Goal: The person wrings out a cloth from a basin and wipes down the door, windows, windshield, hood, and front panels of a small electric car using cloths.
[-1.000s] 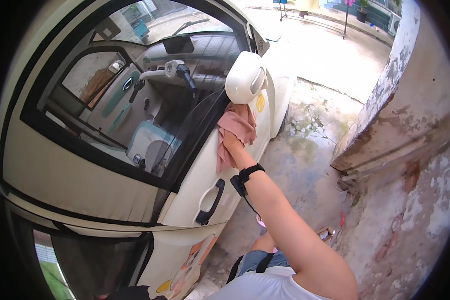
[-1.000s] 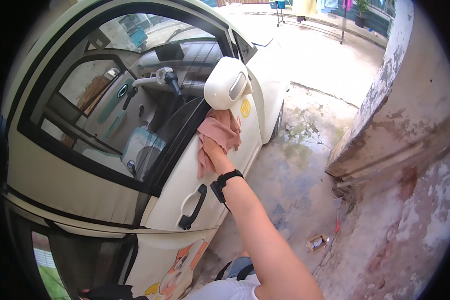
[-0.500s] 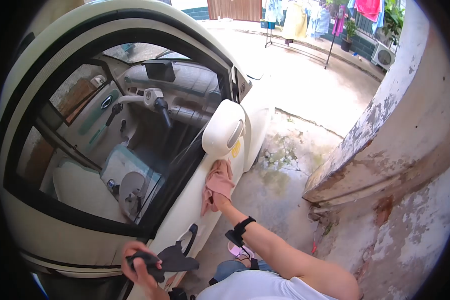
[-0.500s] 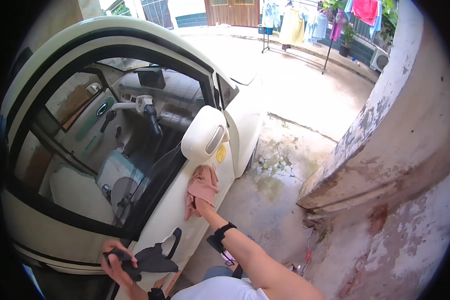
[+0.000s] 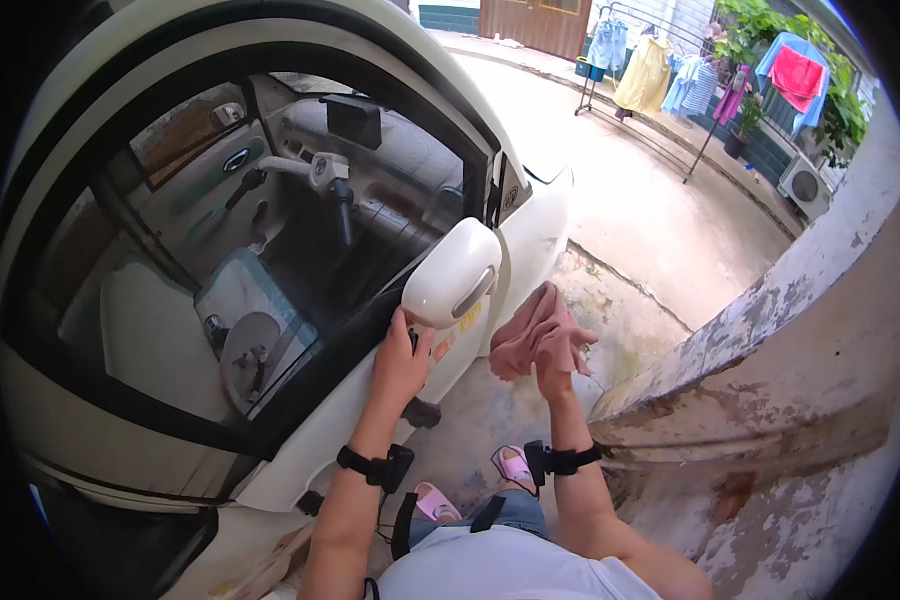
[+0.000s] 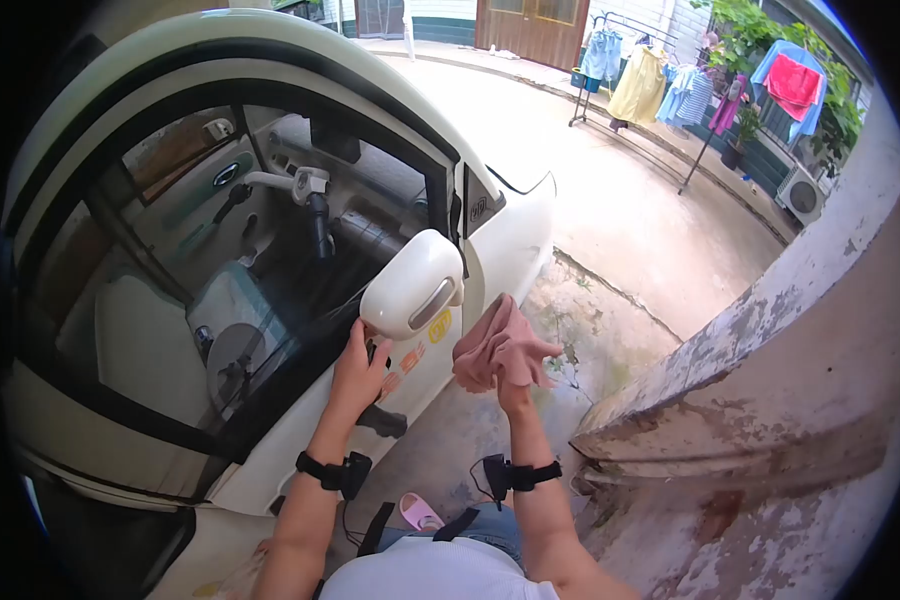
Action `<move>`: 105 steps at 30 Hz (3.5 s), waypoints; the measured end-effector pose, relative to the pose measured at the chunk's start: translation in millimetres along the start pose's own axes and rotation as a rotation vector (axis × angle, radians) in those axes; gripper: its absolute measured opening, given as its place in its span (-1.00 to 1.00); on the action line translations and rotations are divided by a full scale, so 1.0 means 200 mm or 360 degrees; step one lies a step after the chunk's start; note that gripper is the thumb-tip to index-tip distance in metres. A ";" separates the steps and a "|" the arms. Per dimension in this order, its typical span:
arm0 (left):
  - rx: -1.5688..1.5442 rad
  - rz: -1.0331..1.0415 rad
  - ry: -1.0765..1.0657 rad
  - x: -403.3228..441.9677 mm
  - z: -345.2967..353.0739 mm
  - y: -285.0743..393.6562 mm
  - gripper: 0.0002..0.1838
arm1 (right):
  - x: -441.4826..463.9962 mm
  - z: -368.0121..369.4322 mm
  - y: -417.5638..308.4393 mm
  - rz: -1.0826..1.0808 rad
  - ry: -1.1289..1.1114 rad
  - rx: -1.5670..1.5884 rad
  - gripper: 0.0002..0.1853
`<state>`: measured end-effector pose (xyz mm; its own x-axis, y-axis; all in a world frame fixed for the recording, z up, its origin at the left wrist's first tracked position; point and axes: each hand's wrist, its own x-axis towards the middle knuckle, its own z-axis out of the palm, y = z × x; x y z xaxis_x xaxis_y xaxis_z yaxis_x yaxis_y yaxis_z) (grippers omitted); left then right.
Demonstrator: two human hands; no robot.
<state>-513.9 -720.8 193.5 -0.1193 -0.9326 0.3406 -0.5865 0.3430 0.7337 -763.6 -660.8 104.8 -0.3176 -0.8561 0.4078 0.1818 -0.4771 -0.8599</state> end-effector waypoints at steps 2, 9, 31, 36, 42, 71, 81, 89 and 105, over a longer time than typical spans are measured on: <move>-0.0072 -0.0159 -0.0074 0.01 0.06 0.00 -0.50 | 0.07 -0.07 -0.02 -0.0116 -0.0113 0.0005 -0.94; 0.0430 -0.0061 -0.0080 -0.09 0.06 0.23 -0.49 | 0.23 -0.43 -0.08 -0.0133 -0.0263 -0.0535 -0.86; -0.0066 -0.0100 0.0351 -0.46 0.54 0.54 -0.66 | 0.43 -0.53 0.04 0.0696 -0.0116 0.0145 -0.65; -0.0370 -0.0677 0.0240 -0.76 0.62 0.08 -0.72 | 0.20 -0.41 0.21 0.1036 -0.1356 -0.0899 -0.55; 0.0238 -0.0152 0.1431 -0.44 0.07 0.34 -0.48 | 0.04 -0.29 0.20 0.1137 -0.1760 -0.0583 -0.52; 0.1169 -0.0445 -0.1075 -0.10 0.41 -0.10 -0.49 | 0.17 -1.06 0.22 0.0312 -0.2194 -0.1581 -0.56; 0.1840 0.0727 0.0383 0.04 0.57 -0.32 -0.47 | -0.05 -1.34 0.01 0.1019 -0.1565 -0.1322 -0.70; 0.1762 0.0586 0.0600 -0.01 0.36 -0.14 -0.68 | -0.04 -1.29 -0.08 0.1027 -0.1314 -0.1428 -0.65; 0.1540 -0.0491 0.0851 -0.70 -0.01 -0.47 -0.24 | 0.21 -1.04 -0.05 0.0031 -0.2043 -0.1492 -0.72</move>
<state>-439.9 -622.8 78.7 0.3562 -0.7157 0.6008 -0.9295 -0.3376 0.1489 -973.1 -650.8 66.0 0.7286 -0.6834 -0.0451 -0.5907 -0.5938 -0.5463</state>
